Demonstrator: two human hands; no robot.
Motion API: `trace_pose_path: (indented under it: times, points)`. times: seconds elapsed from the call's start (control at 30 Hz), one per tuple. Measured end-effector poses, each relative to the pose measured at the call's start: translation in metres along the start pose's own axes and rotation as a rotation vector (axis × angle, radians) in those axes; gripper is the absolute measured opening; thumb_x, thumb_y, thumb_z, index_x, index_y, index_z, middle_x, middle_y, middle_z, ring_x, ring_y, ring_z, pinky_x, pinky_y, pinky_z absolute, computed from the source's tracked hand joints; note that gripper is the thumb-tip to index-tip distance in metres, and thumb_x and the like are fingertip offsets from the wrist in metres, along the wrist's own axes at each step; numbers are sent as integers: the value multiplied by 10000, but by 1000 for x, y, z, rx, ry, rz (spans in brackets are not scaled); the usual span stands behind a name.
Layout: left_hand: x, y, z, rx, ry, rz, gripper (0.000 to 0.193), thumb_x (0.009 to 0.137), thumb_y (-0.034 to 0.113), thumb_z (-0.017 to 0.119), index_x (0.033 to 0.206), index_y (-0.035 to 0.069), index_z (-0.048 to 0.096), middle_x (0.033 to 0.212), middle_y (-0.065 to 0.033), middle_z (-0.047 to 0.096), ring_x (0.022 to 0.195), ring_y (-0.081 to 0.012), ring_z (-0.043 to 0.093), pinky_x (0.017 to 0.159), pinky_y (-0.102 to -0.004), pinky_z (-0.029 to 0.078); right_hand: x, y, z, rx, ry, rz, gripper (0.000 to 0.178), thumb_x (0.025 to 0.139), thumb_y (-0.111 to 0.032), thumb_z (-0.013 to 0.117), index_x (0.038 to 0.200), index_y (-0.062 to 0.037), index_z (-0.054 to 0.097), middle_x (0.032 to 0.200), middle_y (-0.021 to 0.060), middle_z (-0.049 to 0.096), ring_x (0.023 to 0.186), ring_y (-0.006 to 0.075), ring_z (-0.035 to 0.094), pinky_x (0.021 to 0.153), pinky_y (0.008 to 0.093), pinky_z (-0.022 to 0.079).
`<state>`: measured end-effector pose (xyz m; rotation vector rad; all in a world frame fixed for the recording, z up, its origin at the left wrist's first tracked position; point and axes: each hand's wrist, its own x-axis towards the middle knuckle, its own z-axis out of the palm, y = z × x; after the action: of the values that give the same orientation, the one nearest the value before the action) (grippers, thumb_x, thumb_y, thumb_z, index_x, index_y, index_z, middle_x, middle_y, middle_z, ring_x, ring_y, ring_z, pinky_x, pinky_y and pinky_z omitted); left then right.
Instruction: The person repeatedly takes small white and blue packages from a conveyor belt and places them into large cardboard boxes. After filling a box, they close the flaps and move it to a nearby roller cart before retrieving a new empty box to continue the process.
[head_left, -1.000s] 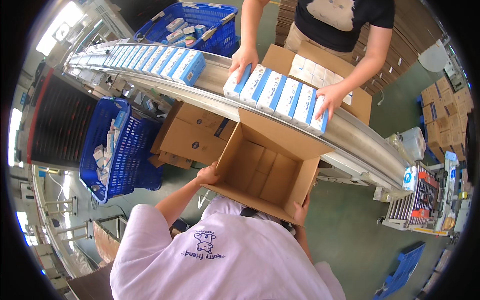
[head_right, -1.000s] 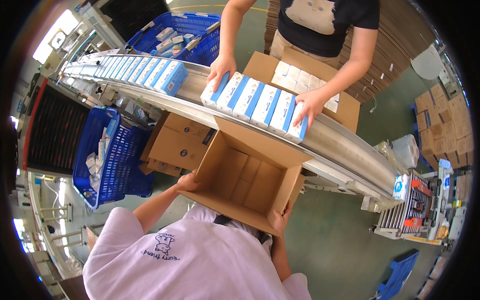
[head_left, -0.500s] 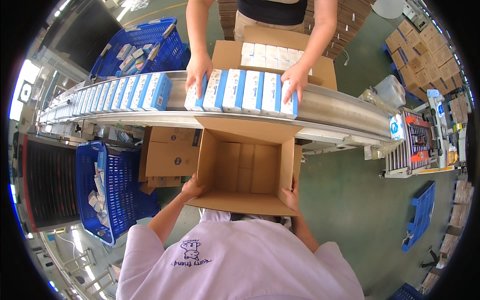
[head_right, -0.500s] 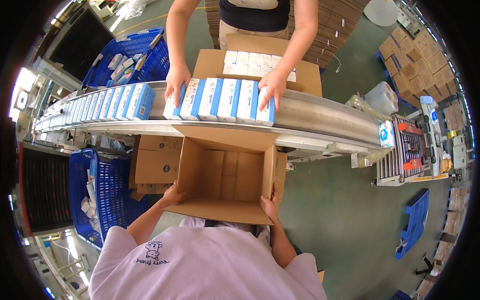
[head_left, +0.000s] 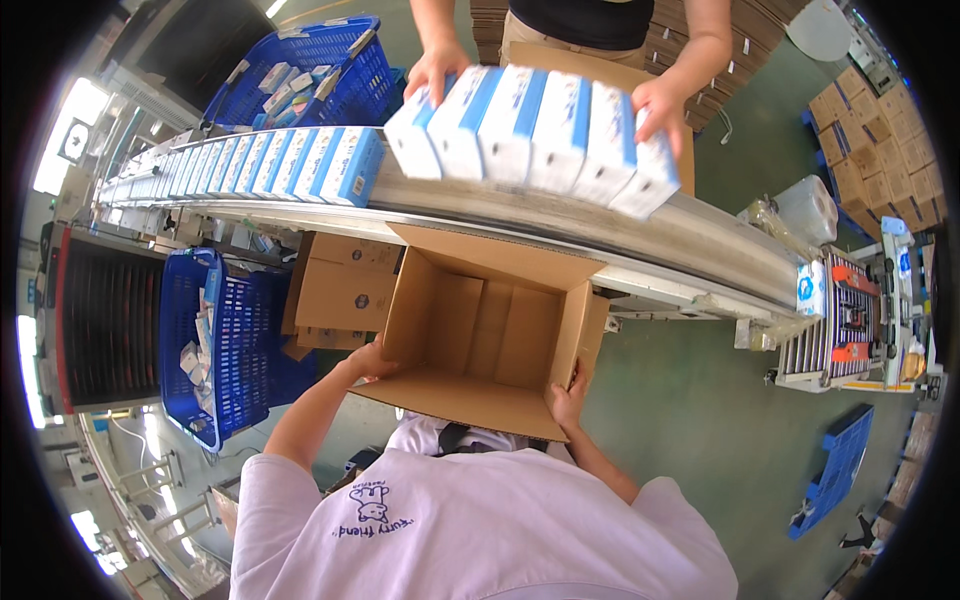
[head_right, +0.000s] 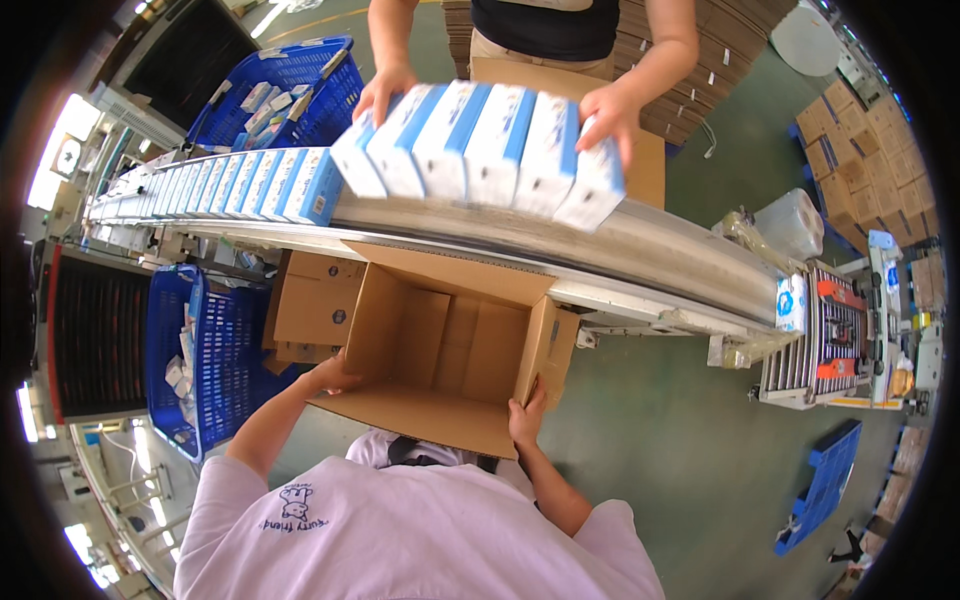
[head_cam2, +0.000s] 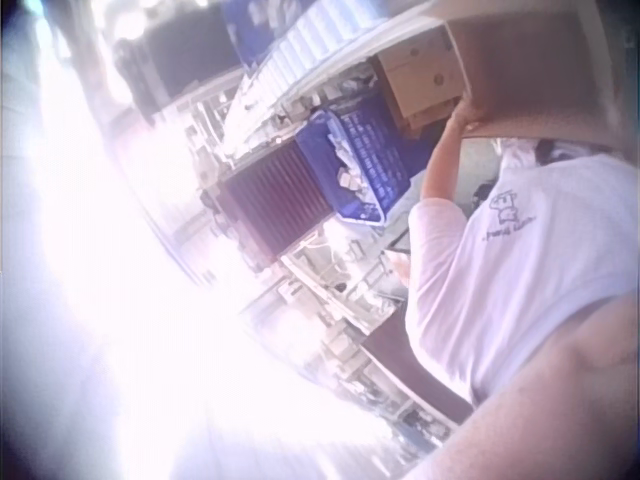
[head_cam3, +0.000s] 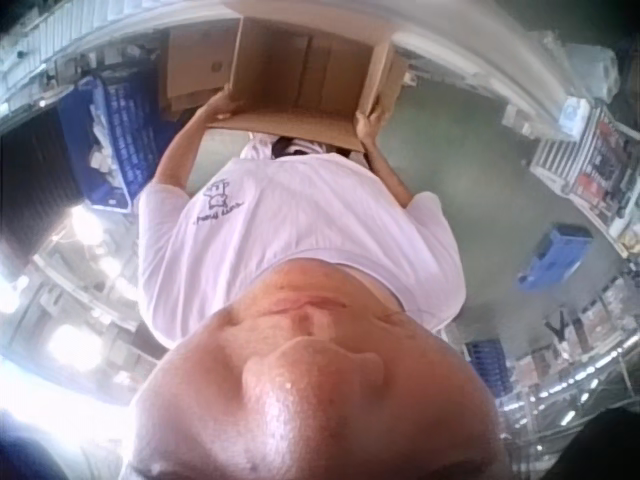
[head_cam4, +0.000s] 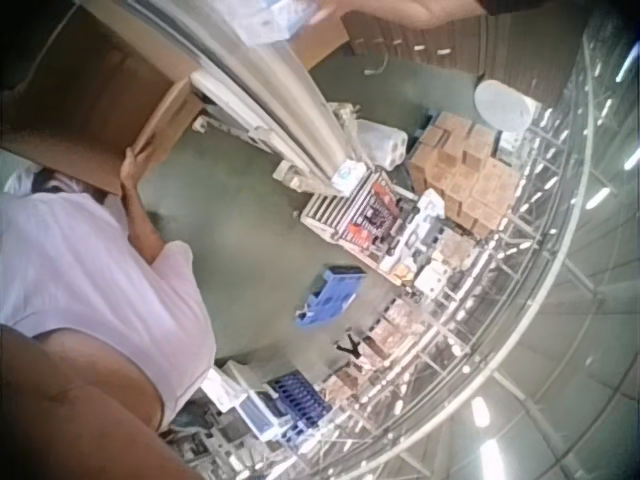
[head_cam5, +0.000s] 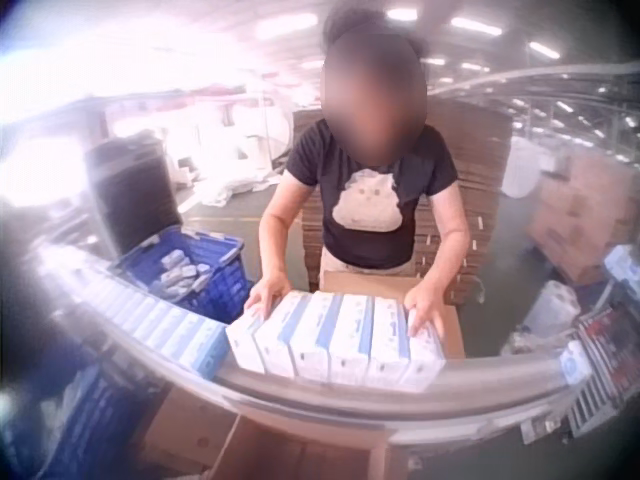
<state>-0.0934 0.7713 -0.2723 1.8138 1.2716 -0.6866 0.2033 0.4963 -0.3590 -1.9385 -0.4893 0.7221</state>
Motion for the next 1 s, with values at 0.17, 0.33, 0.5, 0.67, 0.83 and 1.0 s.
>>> trace_pose_path:
  times: [0.17,0.33,0.5,0.67,0.83,1.0]
  points:
    - [10,-8,-6,115,-66,-3,646,768,327,587,1258,-21,351,892,-191,639,642,-259,662,493,-346,532,3,21,6,110,-11,-24,749,684,-58,574,1365,-24,265,1340,205,344,1245,342,327,1045,382,254]
    - [-2,10,-20,-68,-199,77,589,793,318,569,1233,-30,389,916,-182,631,571,-232,650,491,-324,531,5,18,3,402,-64,59,775,695,-75,596,1380,-22,239,1337,185,350,1233,293,349,1024,363,286]
    - [10,-16,-5,-143,-160,199,587,805,332,589,1231,-24,398,834,-165,647,536,-225,636,540,-314,535,7,26,-3,355,-57,7,795,720,-147,636,1379,6,219,1347,193,336,1235,302,350,1026,371,287]
    - [-28,16,-49,28,-279,122,515,775,363,663,1112,-3,530,683,-125,641,558,-206,635,578,-323,514,36,-71,-35,-406,70,-118,750,766,-242,656,1343,45,270,1289,217,402,1213,330,383,1029,415,280]
    - [-39,9,-188,-387,671,707,216,758,109,658,960,43,621,851,-132,623,726,-234,599,665,-314,482,82,-274,-11,-553,379,-876,379,827,-53,556,1191,18,481,1159,182,528,1062,326,495,909,384,376]
    - [29,-49,-309,172,1417,247,387,820,260,613,1107,9,553,1090,-155,558,1029,-298,532,856,-374,433,161,-300,51,-293,-178,-622,240,882,-81,508,1104,-4,556,1079,133,594,1006,232,555,906,342,401]
